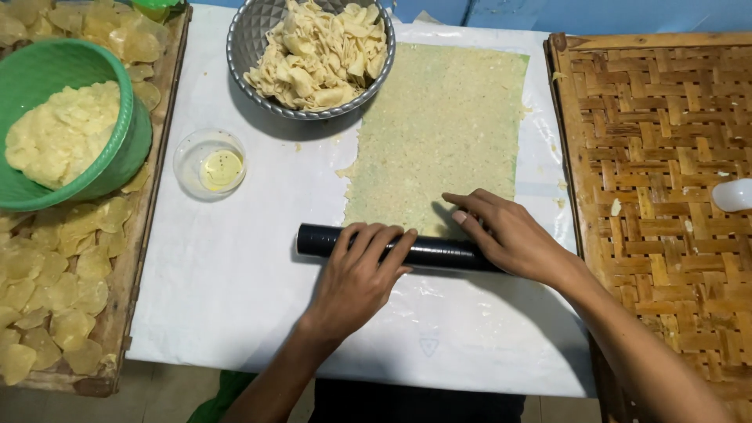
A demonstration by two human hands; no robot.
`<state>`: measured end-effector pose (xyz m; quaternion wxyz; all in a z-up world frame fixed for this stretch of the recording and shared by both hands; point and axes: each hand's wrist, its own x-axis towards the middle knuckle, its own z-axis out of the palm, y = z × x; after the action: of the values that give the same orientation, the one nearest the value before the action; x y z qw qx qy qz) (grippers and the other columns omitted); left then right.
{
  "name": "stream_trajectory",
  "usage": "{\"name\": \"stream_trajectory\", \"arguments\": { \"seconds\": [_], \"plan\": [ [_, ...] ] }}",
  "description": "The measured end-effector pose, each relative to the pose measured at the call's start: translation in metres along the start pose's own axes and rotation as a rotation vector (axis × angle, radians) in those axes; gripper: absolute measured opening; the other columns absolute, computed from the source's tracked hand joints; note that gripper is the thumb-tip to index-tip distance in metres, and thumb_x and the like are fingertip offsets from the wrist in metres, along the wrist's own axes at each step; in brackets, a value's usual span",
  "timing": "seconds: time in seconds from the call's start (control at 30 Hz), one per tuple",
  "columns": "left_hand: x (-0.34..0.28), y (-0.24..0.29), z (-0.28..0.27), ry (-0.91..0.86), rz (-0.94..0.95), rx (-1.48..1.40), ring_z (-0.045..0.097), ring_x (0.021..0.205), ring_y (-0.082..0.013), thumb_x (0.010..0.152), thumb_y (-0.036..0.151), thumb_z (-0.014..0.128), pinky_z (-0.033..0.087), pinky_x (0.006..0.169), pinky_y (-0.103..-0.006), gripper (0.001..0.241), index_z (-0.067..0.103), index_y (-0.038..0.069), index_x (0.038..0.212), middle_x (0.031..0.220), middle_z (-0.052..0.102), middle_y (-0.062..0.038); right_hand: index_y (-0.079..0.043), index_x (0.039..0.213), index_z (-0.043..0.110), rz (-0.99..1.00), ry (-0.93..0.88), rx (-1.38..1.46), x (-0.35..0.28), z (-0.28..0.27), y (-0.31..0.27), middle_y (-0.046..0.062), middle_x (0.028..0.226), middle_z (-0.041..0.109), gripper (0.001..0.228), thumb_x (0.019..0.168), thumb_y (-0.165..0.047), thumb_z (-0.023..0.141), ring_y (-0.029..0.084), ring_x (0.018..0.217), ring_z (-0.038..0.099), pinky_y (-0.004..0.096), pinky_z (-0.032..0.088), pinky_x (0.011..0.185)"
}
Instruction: Rolling out dough and using a circular cutter to shape food items on a flat surface.
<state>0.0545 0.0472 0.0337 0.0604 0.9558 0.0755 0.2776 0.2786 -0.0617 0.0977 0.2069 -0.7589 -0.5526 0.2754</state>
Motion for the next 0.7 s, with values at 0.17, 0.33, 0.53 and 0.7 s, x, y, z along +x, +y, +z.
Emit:
{"name": "stream_trajectory", "arguments": {
  "seconds": [0.17,0.33,0.53,0.7],
  "plan": [
    [0.016,-0.006,0.008,-0.100,-0.048,-0.050,0.064,0.111,-0.0333,0.092,0.025,0.073,0.045,0.101,-0.0496,0.045,0.064,0.004,0.132,0.111,0.066,-0.017,-0.010,0.141,0.059,0.021,0.019,-0.215,0.009,0.021,0.026,0.011,0.096,0.068,0.045,0.106,-0.036,0.046,0.031,0.082,0.070,0.046,0.056,0.070],
    [0.023,-0.005,0.012,-0.200,-0.147,-0.092,0.050,0.139,-0.0383,0.107,0.041,0.048,0.030,0.117,-0.0593,0.054,0.054,0.000,0.142,0.142,0.057,-0.026,-0.012,0.154,0.043,-0.052,0.143,-0.421,0.017,0.037,0.045,0.011,0.109,0.052,0.055,0.107,-0.040,0.039,0.031,0.095,0.055,0.041,0.051,0.077],
    [0.050,-0.016,0.026,-0.248,-0.257,-0.034,0.044,0.146,-0.0398,0.112,0.038,0.035,0.016,0.122,-0.0621,0.057,0.055,-0.006,0.143,0.148,0.055,-0.028,0.000,0.160,0.032,-0.010,0.196,-0.289,0.038,0.024,0.035,0.034,0.150,0.037,0.064,0.112,-0.041,0.034,0.051,0.147,0.027,0.058,0.028,0.117],
    [0.015,0.006,0.031,-0.182,-0.199,0.086,0.044,0.147,-0.0378,0.111,0.040,0.035,0.030,0.120,-0.0584,0.061,0.044,-0.004,0.153,0.157,0.046,-0.025,-0.004,0.164,0.027,-0.074,0.246,-0.504,0.006,0.049,0.045,0.030,0.162,0.032,0.072,0.108,-0.049,0.032,0.046,0.153,0.023,0.053,0.020,0.123]
  ]
}}
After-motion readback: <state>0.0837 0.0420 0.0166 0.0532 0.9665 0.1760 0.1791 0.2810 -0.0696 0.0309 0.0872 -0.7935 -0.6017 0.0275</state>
